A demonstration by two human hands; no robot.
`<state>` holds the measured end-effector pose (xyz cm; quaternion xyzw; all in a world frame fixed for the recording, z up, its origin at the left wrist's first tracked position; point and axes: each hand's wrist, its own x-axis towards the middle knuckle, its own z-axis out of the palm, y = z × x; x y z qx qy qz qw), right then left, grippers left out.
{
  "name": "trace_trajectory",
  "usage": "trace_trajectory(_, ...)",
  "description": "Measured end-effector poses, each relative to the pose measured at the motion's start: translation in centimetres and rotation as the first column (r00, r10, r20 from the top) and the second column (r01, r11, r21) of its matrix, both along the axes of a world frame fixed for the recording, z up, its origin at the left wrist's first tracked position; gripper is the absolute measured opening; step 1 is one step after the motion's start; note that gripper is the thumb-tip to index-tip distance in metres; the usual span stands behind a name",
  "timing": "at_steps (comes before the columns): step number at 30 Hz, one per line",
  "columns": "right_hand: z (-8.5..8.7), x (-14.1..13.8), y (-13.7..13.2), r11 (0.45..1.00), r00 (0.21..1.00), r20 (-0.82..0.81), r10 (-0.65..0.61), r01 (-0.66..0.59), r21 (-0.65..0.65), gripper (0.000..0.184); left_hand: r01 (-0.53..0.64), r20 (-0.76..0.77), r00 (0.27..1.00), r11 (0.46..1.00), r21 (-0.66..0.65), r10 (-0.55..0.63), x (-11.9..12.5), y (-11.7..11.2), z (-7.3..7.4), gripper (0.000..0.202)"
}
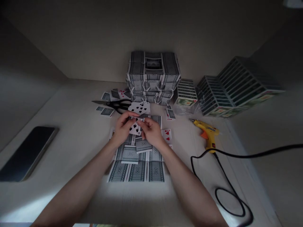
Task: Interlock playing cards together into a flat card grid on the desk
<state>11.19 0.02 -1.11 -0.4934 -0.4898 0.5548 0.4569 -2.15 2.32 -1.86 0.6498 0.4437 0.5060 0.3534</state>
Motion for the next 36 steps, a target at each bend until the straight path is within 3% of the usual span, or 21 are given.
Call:
trace_trajectory(10, -0.01, -0.16, 0.31, 0.997, 0.994, -0.087, -0.070, 0.071, 0.001, 0.035, -0.072, -0.012, 0.997, 0.997, -0.006, 0.071, 0.60, 0.20, -0.81, 0.030)
trace_trajectory(16, 0.01, -0.08, 0.32, 0.995, 0.989, -0.114, -0.094, 0.095, 0.005, 0.033, -0.148, -0.039, 0.988, 0.989, 0.008, 0.149, 0.68, -0.28, -0.56, 0.020)
trace_trajectory(20, -0.11, -0.05, 0.25, 0.994, 0.989, -0.107, -0.106, 0.110, 0.025, 0.030, -0.193, -0.089, 0.977, 0.981, 0.017, 0.194, 0.46, -0.34, -0.45, 0.029)
trace_trajectory(30, -0.77, -0.57, -0.11, 0.994, 0.995, -0.041, -0.086, 0.088, 0.068, 0.027, -0.139, -0.054, 0.989, 0.990, -0.005, 0.138, 0.41, -0.26, -0.22, 0.030)
trace_trajectory(36, -0.85, -0.56, -0.15, 0.995, 0.996, -0.047, -0.075, 0.078, 0.063, 0.027, -0.148, -0.104, 0.984, 0.989, -0.011, 0.146, 0.50, -0.29, -0.10, 0.014)
